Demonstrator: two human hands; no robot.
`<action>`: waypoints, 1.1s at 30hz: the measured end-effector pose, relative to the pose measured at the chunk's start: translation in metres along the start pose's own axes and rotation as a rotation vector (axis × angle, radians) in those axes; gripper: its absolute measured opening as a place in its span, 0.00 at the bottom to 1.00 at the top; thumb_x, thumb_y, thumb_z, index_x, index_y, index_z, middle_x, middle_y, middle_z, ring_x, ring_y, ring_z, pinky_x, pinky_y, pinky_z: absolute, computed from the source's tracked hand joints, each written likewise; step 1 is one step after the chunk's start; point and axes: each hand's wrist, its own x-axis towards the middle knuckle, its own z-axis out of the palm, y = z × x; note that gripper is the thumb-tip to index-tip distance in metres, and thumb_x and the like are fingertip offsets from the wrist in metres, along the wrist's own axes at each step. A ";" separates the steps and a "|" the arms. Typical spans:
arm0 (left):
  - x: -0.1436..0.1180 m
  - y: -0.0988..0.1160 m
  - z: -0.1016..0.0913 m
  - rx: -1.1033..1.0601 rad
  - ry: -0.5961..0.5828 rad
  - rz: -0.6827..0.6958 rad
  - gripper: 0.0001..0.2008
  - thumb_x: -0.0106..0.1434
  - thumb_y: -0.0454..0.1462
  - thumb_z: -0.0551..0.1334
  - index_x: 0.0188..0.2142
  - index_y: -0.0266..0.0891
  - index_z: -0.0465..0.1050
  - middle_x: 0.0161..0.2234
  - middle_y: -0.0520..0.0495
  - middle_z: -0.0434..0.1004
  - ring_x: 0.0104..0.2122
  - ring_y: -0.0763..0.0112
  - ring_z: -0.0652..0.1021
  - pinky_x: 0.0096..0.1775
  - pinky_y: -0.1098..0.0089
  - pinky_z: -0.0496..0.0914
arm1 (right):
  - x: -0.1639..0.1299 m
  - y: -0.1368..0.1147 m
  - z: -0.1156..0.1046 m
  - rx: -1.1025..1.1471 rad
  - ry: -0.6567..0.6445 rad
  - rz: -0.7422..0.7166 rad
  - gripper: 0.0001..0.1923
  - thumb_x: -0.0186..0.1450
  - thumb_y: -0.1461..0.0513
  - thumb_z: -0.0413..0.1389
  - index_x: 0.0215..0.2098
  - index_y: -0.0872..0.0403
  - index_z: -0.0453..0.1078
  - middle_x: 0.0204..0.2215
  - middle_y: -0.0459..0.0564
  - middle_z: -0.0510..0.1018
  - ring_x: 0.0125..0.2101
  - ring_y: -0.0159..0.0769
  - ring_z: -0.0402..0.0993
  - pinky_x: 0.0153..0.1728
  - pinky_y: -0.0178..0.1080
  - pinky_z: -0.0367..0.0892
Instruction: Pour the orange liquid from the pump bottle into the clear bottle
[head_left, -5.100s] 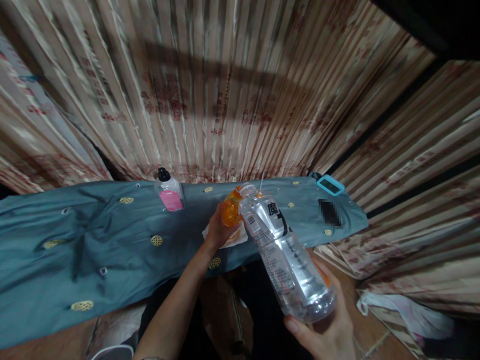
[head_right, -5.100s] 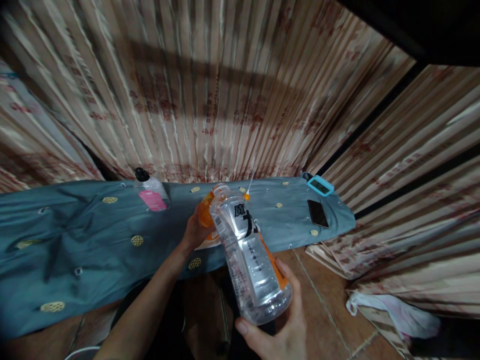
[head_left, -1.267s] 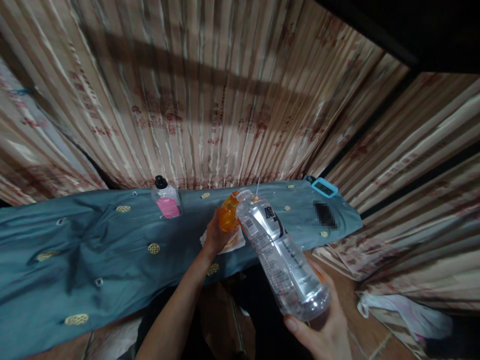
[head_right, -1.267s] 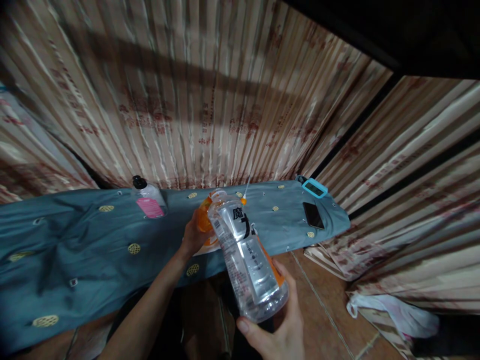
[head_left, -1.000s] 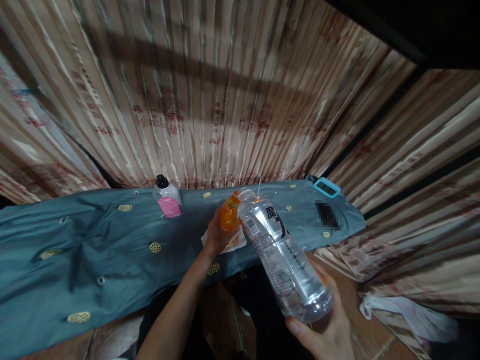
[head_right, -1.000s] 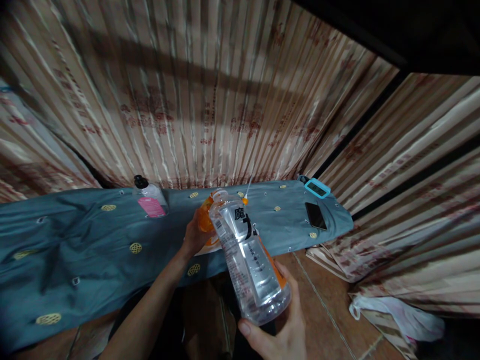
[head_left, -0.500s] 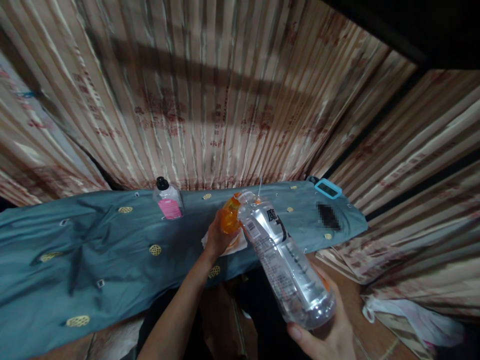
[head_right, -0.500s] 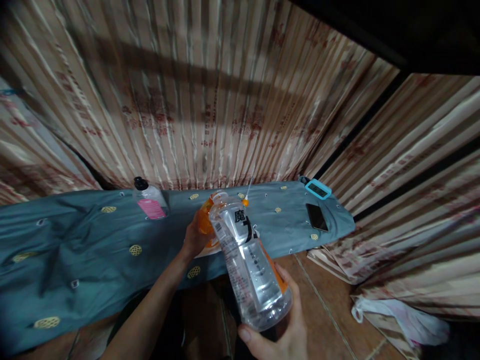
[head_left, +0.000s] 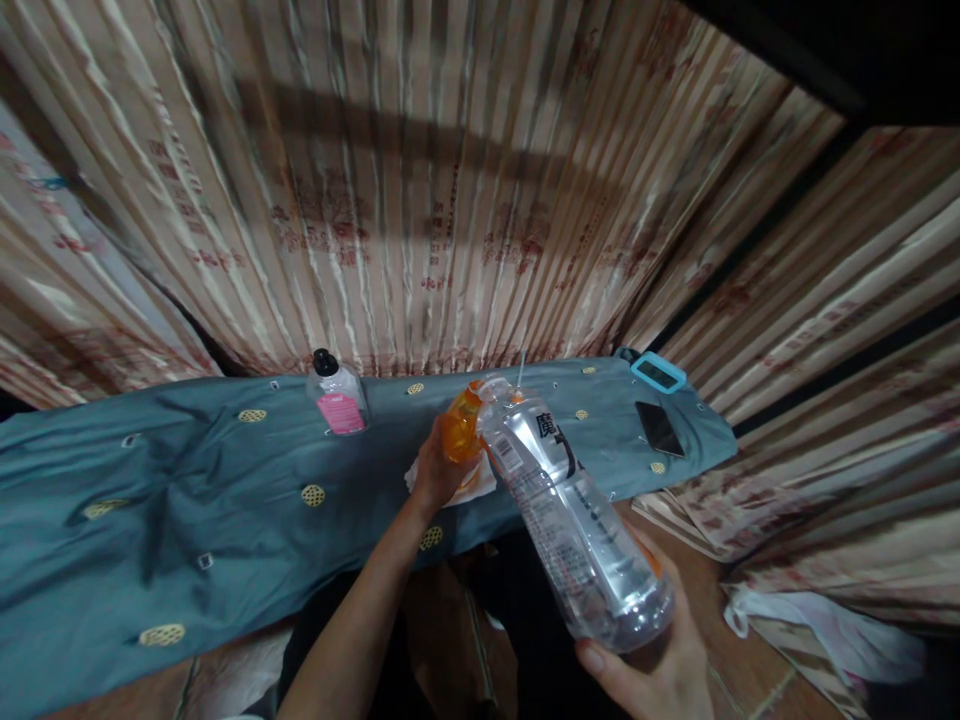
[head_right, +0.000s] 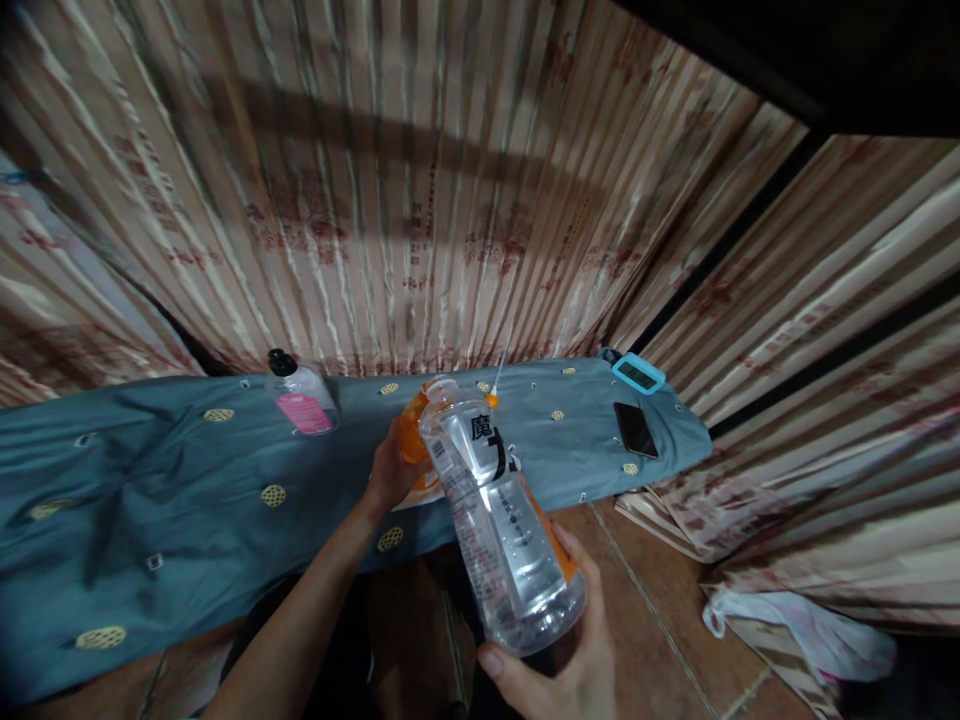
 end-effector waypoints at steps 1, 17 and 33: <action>0.000 0.001 0.000 -0.001 -0.002 0.002 0.29 0.46 0.35 0.73 0.47 0.43 0.67 0.41 0.51 0.79 0.39 0.62 0.81 0.43 0.63 0.75 | 0.000 0.000 0.000 0.002 0.001 0.000 0.48 0.47 0.39 0.67 0.58 0.52 0.62 0.54 0.57 0.76 0.53 0.53 0.75 0.52 0.45 0.69; 0.000 0.001 -0.001 0.051 -0.009 -0.003 0.29 0.46 0.34 0.73 0.48 0.43 0.68 0.42 0.49 0.80 0.41 0.60 0.81 0.46 0.60 0.76 | 0.000 0.003 -0.003 0.000 -0.008 -0.010 0.48 0.47 0.40 0.68 0.59 0.52 0.63 0.53 0.56 0.77 0.52 0.52 0.76 0.52 0.43 0.69; 0.000 0.000 -0.001 0.020 -0.023 0.004 0.29 0.46 0.32 0.73 0.48 0.42 0.67 0.42 0.49 0.80 0.41 0.62 0.81 0.46 0.61 0.76 | -0.002 -0.001 0.000 0.016 -0.001 -0.001 0.45 0.48 0.40 0.68 0.58 0.50 0.64 0.49 0.53 0.81 0.48 0.48 0.81 0.46 0.40 0.74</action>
